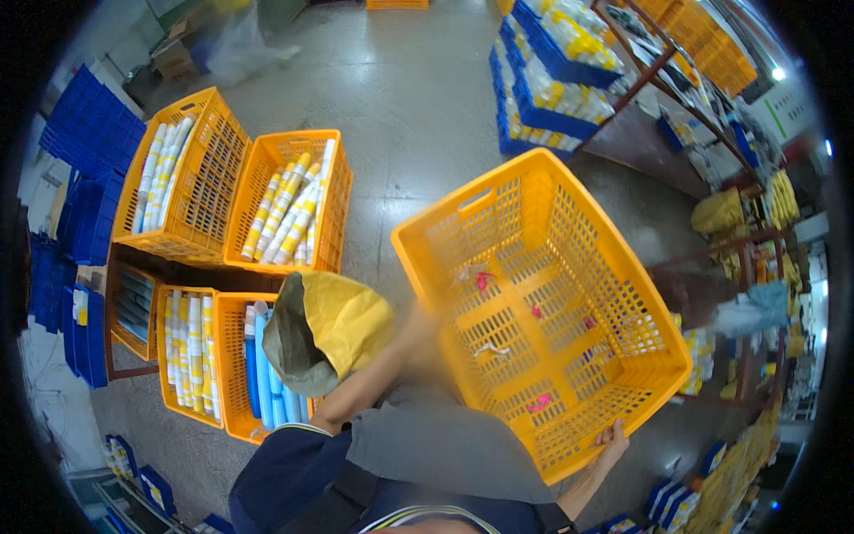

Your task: The person scoops white granular material from a large bag and fills small white and yellow containers arranged in blue trays. They then place the filled containers into trays, move the trays to a machine, and transfer empty containers into yellow baskets.

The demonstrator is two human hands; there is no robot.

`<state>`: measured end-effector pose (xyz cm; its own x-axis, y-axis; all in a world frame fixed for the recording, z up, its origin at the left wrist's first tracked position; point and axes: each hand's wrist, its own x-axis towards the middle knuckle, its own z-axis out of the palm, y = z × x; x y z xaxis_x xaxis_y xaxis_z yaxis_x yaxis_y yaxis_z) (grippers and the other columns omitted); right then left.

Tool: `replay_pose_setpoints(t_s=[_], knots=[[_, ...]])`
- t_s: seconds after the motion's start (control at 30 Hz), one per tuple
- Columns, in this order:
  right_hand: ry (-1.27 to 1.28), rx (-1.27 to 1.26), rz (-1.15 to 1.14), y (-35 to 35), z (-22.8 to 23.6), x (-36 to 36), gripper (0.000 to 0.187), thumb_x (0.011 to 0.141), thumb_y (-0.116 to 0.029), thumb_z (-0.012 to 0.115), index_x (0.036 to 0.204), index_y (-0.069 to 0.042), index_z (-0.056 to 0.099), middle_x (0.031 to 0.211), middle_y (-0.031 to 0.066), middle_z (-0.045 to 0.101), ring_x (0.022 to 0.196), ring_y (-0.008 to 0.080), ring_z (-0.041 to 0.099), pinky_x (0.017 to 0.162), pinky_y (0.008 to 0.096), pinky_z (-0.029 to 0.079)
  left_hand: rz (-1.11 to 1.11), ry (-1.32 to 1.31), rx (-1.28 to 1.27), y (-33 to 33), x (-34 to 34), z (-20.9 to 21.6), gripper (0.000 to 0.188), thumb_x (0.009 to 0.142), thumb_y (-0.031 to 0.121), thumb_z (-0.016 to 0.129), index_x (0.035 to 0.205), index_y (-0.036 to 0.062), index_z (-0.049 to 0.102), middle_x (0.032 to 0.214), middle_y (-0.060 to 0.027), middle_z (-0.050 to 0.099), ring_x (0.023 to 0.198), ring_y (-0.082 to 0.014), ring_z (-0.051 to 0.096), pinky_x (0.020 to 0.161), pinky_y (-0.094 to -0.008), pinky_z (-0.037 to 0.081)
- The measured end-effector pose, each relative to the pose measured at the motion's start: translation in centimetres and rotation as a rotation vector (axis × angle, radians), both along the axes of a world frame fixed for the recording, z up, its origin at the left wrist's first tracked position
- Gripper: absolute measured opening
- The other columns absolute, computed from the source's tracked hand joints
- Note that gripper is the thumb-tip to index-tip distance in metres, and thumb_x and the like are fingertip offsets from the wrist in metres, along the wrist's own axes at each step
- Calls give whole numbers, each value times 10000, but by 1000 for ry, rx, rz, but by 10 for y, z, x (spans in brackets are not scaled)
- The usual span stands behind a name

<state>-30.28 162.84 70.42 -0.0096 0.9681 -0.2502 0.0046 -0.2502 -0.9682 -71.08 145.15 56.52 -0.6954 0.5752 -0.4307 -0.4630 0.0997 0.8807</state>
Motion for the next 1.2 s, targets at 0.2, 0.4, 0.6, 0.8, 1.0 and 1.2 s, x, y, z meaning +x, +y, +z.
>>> replay_pose_setpoints(t_s=[0.2,0.4,0.6,0.8,1.0,1.2], knots=[[274,-3,244,159,-9,-209,55,972,-149,578,962,-107,544,602,-58,378,455,45,348,417,200,349,267,223,9,81,-190,33,349,858,98,609,1184,-25,591,1041,-104,683,927,-211,649,795,-342,525],[507,-132,485,319,-25,-571,116,1010,-220,495,1006,-123,560,611,-69,346,470,54,326,419,220,318,455,514,51,174,-497,84,468,868,115,640,1298,-23,519,1259,-165,597,1157,-263,567,986,-364,448],[-386,513,1059,379,-109,-982,484,941,-358,591,1204,48,617,959,158,675,918,271,628,856,370,488,603,944,-438,147,-614,85,492,869,232,651,1268,-38,554,1343,-243,527,1268,-354,483,1082,-403,369],[-534,539,2032,248,-203,-958,407,959,-252,588,1307,-43,564,1209,159,645,1102,262,628,939,365,485,555,121,-973,-43,-423,-66,535,797,286,722,1204,-37,594,1172,-245,621,1120,-398,567,978,-447,444],[-1232,406,2204,259,-276,-722,432,922,-320,602,1256,-46,614,1138,176,683,1092,345,630,940,406,489,713,155,-1697,-229,-201,-98,871,805,441,700,1396,-99,356,1422,-293,401,1327,-429,372,1135,-477,289],[-1765,84,1757,318,-288,-461,391,873,-337,602,1077,-15,690,1131,227,664,1061,368,630,925,441,494,120,104,-1442,-295,-202,-161,1015,847,645,589,1495,-49,230,1507,-250,337,1400,-389,314,1139,-548,227]])
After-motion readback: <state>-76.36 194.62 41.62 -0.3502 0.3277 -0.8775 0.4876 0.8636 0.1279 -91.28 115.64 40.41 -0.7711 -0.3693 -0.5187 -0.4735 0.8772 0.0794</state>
